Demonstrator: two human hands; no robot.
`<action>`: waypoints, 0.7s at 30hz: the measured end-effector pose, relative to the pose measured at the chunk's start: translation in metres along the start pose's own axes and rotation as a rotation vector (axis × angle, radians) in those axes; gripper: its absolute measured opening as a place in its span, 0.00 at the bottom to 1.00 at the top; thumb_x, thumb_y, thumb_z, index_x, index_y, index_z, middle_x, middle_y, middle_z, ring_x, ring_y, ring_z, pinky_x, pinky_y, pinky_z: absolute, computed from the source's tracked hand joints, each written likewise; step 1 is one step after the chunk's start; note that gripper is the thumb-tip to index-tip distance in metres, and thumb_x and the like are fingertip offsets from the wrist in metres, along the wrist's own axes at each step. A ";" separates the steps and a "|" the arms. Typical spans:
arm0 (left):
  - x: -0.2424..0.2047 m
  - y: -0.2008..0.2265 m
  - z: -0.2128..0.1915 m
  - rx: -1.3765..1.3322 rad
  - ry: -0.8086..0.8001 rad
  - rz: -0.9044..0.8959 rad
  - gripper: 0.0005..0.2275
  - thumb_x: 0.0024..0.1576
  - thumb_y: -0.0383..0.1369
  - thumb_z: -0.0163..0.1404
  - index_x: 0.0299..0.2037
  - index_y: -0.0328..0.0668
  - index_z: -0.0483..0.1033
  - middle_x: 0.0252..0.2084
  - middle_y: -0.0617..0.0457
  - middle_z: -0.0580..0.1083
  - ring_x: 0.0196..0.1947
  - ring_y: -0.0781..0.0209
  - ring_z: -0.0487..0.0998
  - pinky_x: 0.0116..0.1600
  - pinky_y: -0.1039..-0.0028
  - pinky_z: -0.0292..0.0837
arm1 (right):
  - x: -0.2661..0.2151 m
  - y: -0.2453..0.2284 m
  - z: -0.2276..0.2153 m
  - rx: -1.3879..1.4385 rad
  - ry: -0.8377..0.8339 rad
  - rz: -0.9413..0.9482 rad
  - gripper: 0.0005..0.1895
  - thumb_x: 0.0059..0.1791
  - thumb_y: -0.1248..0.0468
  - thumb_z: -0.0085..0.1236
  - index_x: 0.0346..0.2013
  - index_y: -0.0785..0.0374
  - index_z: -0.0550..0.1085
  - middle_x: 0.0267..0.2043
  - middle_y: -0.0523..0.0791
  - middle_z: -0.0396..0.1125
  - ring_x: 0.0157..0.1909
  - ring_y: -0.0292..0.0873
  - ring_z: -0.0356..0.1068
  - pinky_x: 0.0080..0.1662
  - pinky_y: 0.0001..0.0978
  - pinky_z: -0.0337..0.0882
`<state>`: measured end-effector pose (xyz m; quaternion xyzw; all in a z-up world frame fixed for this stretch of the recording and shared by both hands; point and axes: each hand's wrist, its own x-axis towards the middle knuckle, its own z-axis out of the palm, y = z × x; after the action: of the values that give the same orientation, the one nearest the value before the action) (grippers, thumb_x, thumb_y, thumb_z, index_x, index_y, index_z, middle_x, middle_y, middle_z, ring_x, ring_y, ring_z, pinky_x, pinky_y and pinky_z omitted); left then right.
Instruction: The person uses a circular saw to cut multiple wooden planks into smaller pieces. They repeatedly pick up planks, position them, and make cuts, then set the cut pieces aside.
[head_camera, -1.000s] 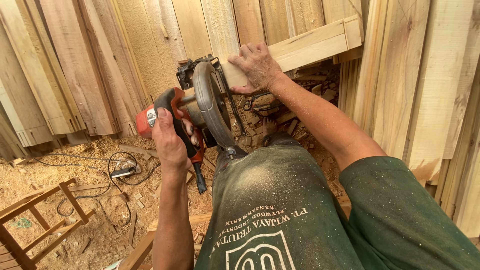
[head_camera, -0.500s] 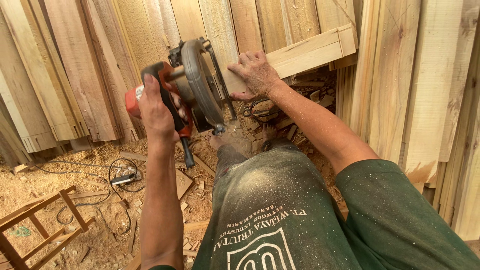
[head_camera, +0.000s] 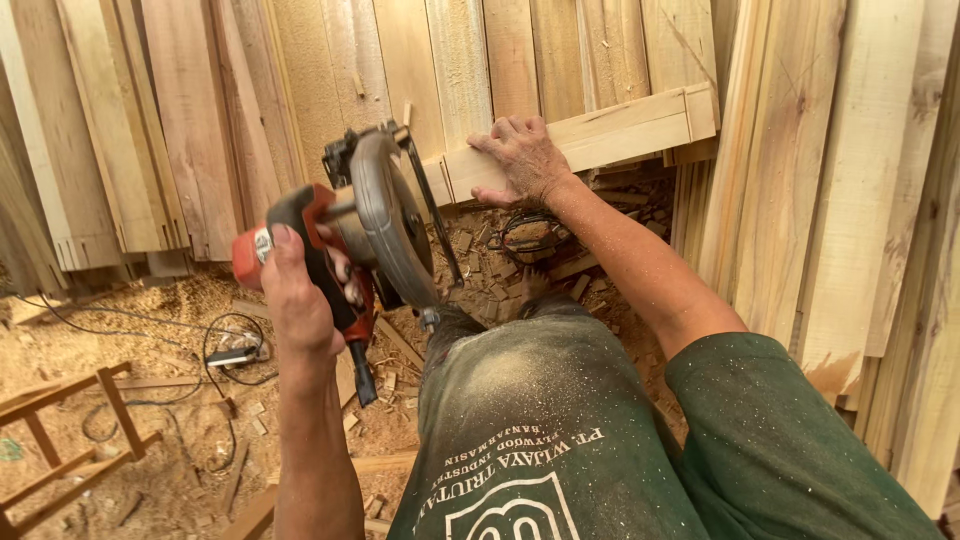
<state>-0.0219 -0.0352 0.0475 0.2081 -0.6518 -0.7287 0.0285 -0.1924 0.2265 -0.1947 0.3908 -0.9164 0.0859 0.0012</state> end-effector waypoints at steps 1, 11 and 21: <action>-0.009 -0.004 -0.002 -0.007 0.010 -0.012 0.21 0.69 0.51 0.35 0.58 0.44 0.71 0.23 0.59 0.66 0.18 0.71 0.65 0.21 0.79 0.63 | -0.001 0.000 -0.001 0.023 0.006 0.007 0.42 0.46 0.28 0.47 0.63 0.50 0.70 0.44 0.49 0.63 0.43 0.48 0.63 0.49 0.49 0.61; -0.057 -0.056 -0.040 -0.159 0.099 -0.108 0.22 0.69 0.51 0.38 0.53 0.38 0.72 0.23 0.57 0.66 0.17 0.70 0.64 0.21 0.79 0.62 | 0.027 -0.040 0.020 0.272 0.124 0.024 0.28 0.50 0.50 0.48 0.64 0.51 0.71 0.64 0.56 0.62 0.68 0.54 0.55 0.64 0.55 0.52; -0.072 -0.064 -0.053 -0.130 0.125 -0.107 0.24 0.68 0.52 0.38 0.58 0.36 0.70 0.22 0.58 0.66 0.17 0.71 0.65 0.21 0.79 0.64 | -0.027 0.007 -0.026 -0.061 -0.086 -0.139 0.49 0.35 0.37 0.69 0.64 0.52 0.62 0.63 0.58 0.56 0.65 0.58 0.55 0.61 0.60 0.53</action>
<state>0.0764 -0.0530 0.0020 0.2854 -0.5880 -0.7556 0.0439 -0.1800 0.2544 -0.1725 0.4564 -0.8886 0.0406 -0.0205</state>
